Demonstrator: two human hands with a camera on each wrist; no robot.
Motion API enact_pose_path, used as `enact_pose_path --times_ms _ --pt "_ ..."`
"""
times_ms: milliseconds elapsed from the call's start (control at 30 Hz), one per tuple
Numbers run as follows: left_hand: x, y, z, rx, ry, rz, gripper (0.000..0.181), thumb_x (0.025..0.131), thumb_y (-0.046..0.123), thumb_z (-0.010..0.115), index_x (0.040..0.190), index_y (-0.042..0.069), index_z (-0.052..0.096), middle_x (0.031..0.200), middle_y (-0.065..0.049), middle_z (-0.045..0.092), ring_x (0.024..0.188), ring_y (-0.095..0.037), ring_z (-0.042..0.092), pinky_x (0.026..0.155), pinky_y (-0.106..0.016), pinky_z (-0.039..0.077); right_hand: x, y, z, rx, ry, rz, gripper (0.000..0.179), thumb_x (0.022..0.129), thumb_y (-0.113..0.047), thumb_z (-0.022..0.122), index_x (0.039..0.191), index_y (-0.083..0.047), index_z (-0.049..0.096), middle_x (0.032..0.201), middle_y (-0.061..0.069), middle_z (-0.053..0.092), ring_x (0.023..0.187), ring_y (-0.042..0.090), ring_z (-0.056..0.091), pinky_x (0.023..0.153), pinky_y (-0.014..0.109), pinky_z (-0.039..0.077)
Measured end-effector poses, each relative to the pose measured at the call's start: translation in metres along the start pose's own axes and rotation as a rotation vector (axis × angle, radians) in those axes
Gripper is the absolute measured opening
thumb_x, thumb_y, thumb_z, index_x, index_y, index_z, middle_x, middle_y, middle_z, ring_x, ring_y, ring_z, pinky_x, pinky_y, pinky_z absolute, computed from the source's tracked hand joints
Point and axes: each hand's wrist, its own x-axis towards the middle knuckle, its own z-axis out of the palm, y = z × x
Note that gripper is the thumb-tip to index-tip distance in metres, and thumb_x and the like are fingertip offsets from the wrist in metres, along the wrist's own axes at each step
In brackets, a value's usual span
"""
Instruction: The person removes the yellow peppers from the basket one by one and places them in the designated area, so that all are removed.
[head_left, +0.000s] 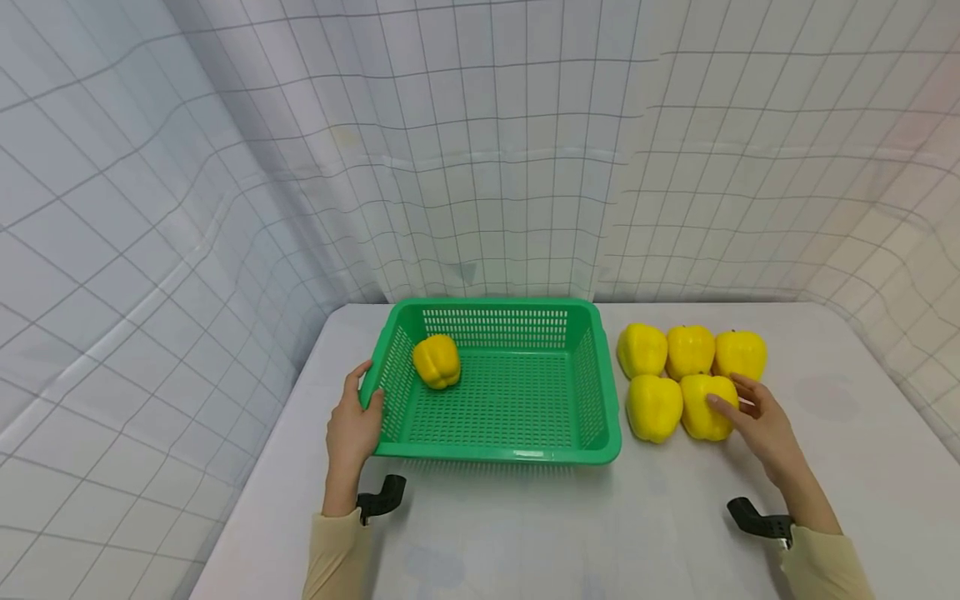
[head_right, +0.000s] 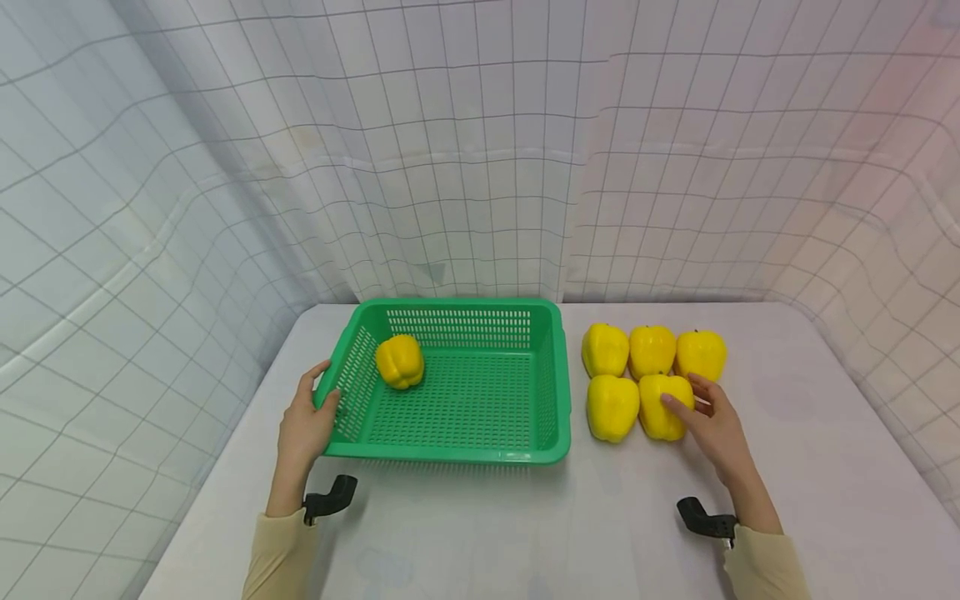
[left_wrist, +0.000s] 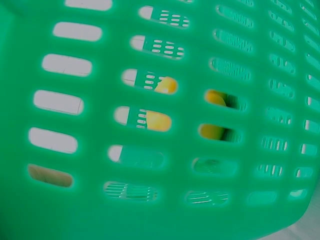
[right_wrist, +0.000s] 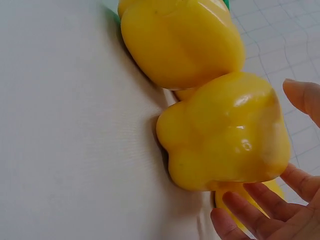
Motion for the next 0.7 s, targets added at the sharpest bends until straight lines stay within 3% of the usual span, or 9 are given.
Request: enact_pose_path --times_ms 300,400,533,700 --pt "0.0 -0.002 0.001 0.01 0.008 0.004 0.048 0.099 0.019 0.048 0.145 0.015 0.036 0.071 -0.016 0.056 0.047 -0.023 0.046 0.041 -0.033 0.032 -0.005 -0.006 0.001 -0.042 0.143 -0.065 0.075 0.094 -0.046 0.054 0.146 0.0 0.026 0.144 0.026 0.032 0.125 0.045 0.033 0.093 0.057 0.036" --pt "0.0 -0.001 0.001 0.004 0.011 0.003 0.049 0.098 0.02 0.048 0.145 0.015 0.036 0.073 -0.017 0.058 0.046 -0.023 0.046 0.041 -0.033 0.032 -0.004 -0.008 0.004 -0.034 0.255 -0.083 0.067 0.093 -0.045 0.056 0.142 -0.004 0.038 0.138 0.018 0.042 0.12 0.031 0.042 0.093 0.035 0.04" --pt "0.001 -0.001 0.001 -0.004 0.014 -0.002 0.049 0.098 0.019 0.049 0.145 0.015 0.036 0.079 -0.02 0.06 0.045 -0.022 0.046 0.04 -0.032 0.032 -0.003 -0.015 0.006 0.052 0.394 -0.097 0.05 0.092 -0.04 0.06 0.131 -0.008 0.054 0.125 0.005 0.054 0.104 0.01 0.049 0.075 0.01 0.038" --pt "0.0 0.0 0.001 -0.006 0.015 -0.001 0.048 0.098 0.019 0.05 0.145 0.015 0.037 0.081 -0.021 0.061 0.046 -0.022 0.047 0.04 -0.032 0.032 -0.004 -0.03 0.007 0.162 0.441 -0.102 0.038 0.093 -0.034 0.061 0.121 -0.008 0.062 0.113 -0.005 0.059 0.094 0.004 0.051 0.074 0.01 0.041"
